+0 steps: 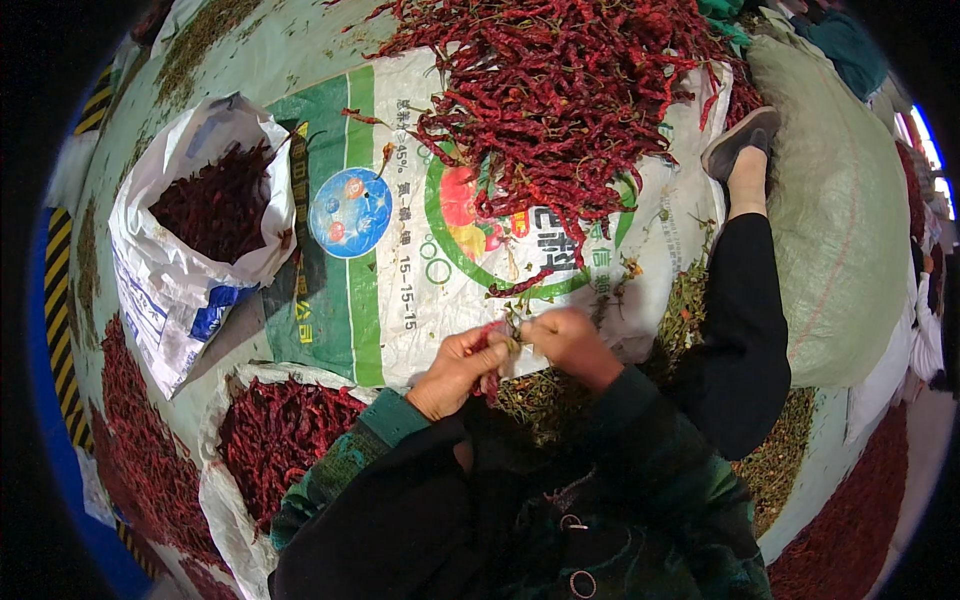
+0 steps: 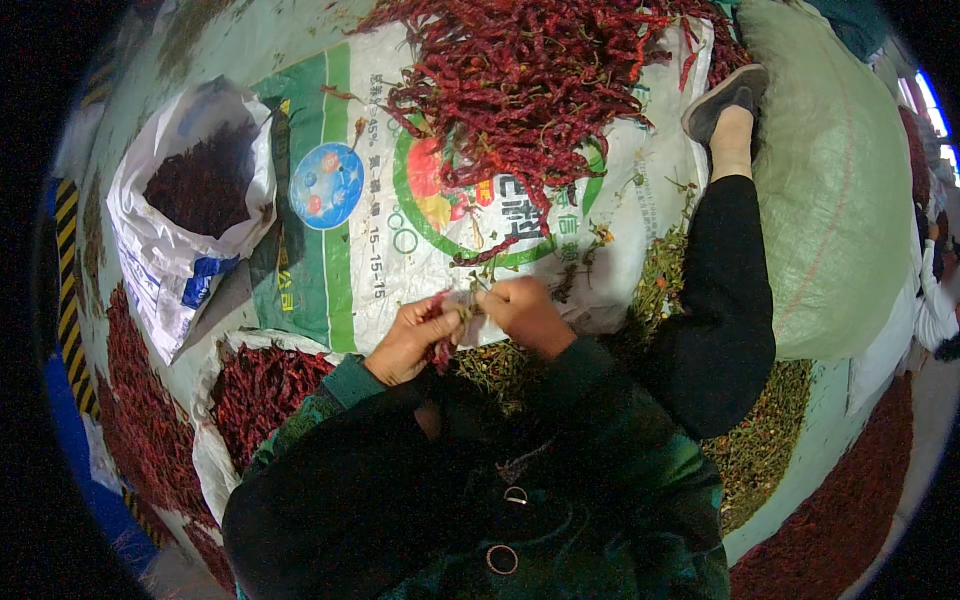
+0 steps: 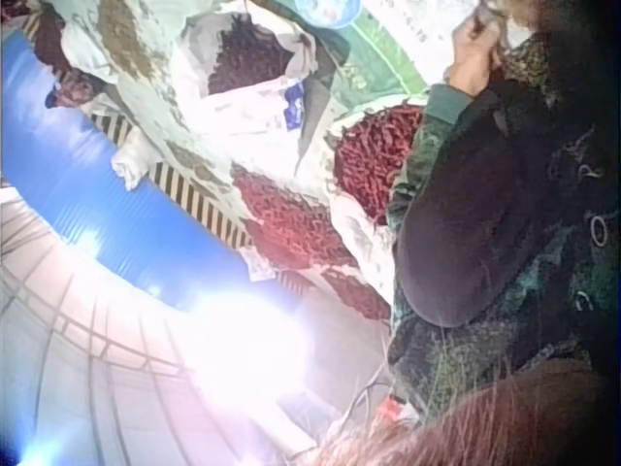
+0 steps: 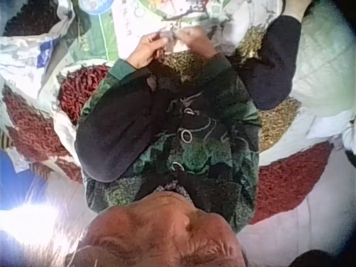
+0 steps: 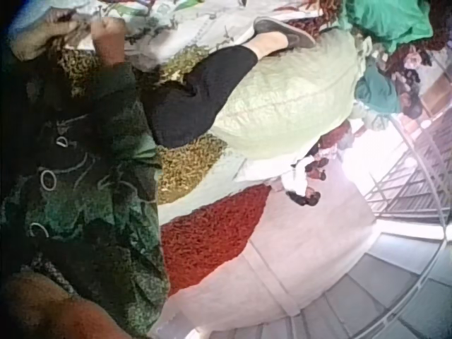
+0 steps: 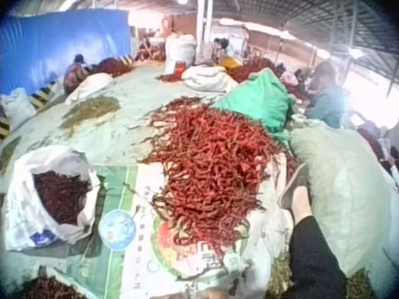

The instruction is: The person sits on the floor and removes stems from dried red chilies by hand. They place the de-stemmed peppers into a white sack and discard the stems onto a pile on the floor.

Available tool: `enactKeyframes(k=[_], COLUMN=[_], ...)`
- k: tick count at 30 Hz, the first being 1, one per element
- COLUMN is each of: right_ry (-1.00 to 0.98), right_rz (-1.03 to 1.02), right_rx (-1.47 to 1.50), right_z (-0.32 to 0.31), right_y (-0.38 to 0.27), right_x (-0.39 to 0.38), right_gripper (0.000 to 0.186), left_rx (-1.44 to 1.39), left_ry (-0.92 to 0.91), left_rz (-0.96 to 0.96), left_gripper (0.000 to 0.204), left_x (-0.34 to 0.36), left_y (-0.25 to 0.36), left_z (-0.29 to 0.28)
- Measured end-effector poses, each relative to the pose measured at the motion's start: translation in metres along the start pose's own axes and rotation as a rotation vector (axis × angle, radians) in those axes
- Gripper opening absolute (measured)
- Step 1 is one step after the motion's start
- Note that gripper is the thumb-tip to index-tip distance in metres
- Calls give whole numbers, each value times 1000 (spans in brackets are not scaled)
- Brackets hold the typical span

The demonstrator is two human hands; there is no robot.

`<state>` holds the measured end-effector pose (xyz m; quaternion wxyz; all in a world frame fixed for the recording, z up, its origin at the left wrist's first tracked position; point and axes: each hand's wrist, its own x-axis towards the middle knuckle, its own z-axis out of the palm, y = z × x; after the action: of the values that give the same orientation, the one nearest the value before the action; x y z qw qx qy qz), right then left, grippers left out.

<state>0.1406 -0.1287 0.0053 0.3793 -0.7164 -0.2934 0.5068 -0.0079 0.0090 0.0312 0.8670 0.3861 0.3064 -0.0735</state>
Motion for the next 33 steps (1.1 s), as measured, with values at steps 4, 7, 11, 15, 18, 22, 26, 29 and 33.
enactKeyframes(k=[4, 7, 11, 15, 18, 22, 26, 29, 33], right_ry=[647, 545, 689, 389, 433, 813, 712, 633, 393], right_rz=[-441, -256, -501, -398, -482, -232, 141, 13, -48], right_rx=[-720, -799, -576, -493, -364, -747, -796, -595, -88], right_z=[4, 2, 15, 31, 22, -20, -42, -39, -15], right_y=[18, 20, 15, -17, -11, 15, 25, 37, 14], right_x=[36, 43, 22, -12, -5, 20, 30, 23, -4], right_gripper=[6, 7, 2, 4, 5, 22, 19, 19, 19], left_rx=[-339, -348, -336, -212, -259, -498, -574, -615, -525], left_ry=[-15, 77, 69, 198, 228, 121, 54, 34, 41], left_rz=[-13, -54, -5, -32, 14, -20, -59, -86, -65], left_gripper=[18, 22, 27, 22, 17, 20, 23, 24, 22], left_x=[2, 1, 9, 12, 14, 17, 19, 20, 18], left_y=[3, 6, -10, -8, -8, -5, -5, -8, -2], left_z=[-4, -2, -16, -2, -12, -29, -26, -31, -20])
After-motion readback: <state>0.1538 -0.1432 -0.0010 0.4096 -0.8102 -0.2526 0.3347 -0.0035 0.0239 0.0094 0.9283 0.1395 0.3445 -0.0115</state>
